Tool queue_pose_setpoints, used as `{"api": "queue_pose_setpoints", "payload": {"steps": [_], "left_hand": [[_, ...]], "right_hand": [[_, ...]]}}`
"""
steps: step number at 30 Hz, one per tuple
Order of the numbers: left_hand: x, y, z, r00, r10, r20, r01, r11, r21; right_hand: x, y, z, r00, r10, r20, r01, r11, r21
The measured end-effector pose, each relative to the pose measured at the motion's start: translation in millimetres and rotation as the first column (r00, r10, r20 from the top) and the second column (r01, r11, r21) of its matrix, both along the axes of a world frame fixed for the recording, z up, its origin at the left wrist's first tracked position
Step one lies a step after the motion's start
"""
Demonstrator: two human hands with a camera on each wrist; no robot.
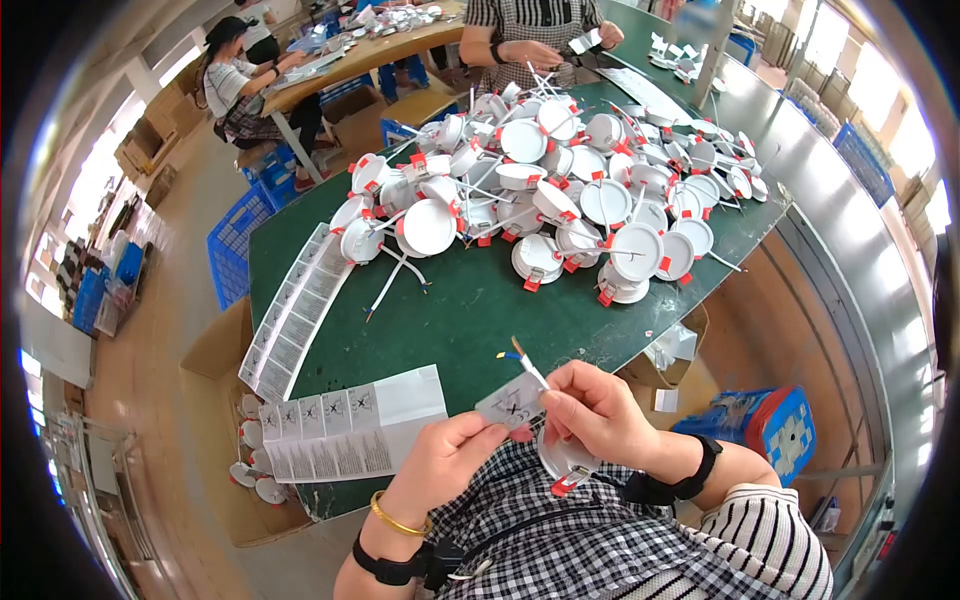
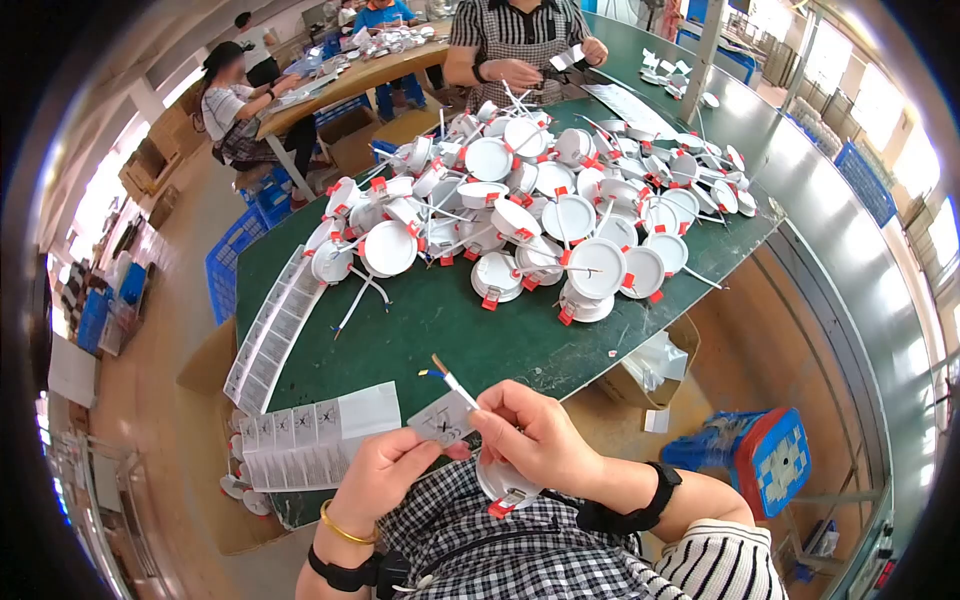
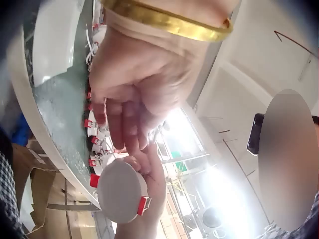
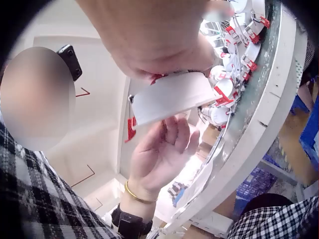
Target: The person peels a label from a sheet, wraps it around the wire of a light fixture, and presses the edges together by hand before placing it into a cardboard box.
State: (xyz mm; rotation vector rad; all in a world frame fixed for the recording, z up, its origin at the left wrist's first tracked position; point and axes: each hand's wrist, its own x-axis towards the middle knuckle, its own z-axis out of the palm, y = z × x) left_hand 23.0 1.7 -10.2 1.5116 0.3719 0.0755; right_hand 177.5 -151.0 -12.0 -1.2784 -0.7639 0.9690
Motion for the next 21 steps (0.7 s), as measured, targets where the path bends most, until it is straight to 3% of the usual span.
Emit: {"api": "queue_pose_setpoints", "payload": {"steps": [1,2,5,7,10,11,13,14,15,17,18,19,21], "left_hand": [[-3,2,-2,0.999,-0.01,0.033,0.012,0.998,-0.057],[-7,4,-2,0.997,0.071,0.006,-0.07,0.985,-0.16],[-4,5,-8,0.993,0.067,0.094,-0.049,0.983,-0.178],[1,1,-4,0.99,0.143,0.022,-0.14,0.985,-0.106],[-3,4,6,0.977,0.211,0.016,-0.204,0.921,0.333],[-12,15,-2,0.977,0.214,0.02,-0.209,0.92,0.331],[-31,38,-20,0.853,0.509,0.119,-0.514,0.857,0.018],[-32,35,-17,0.847,0.516,0.129,-0.518,0.855,-0.018],[-29,27,-11,0.846,0.518,0.129,-0.52,0.854,-0.021],[-20,13,-1,0.851,0.482,0.206,-0.447,0.873,-0.198],[-32,25,-17,0.869,0.465,0.169,-0.468,0.883,-0.023],[-45,33,-15,0.864,0.471,0.176,-0.475,0.88,-0.024],[-72,47,5,0.751,0.639,0.17,-0.657,0.749,0.088]], "right_hand": [[1,0,0,1.0,-0.009,-0.003,0.009,1.0,0.0],[4,0,1,1.0,-0.025,-0.01,0.024,0.999,-0.028],[-1,5,0,0.999,0.027,0.044,-0.023,0.995,-0.095],[-7,11,-3,0.997,0.054,0.056,-0.054,0.998,-0.017],[-1,11,8,0.997,0.019,0.077,-0.018,1.0,-0.017],[6,11,7,0.993,-0.106,0.053,0.109,0.991,-0.074],[25,14,4,0.988,-0.156,0.015,0.156,0.987,0.039],[20,21,5,0.994,-0.101,0.033,0.101,0.995,0.001],[11,31,6,0.996,-0.035,0.078,0.038,0.999,-0.03],[-2,54,8,0.971,0.157,0.183,-0.156,0.988,-0.021],[-3,66,13,0.927,0.293,0.233,-0.29,0.956,-0.05],[-1,80,12,0.844,0.343,0.413,-0.343,0.936,-0.076],[1,113,3,0.792,0.142,0.593,-0.264,0.956,0.124]]}}
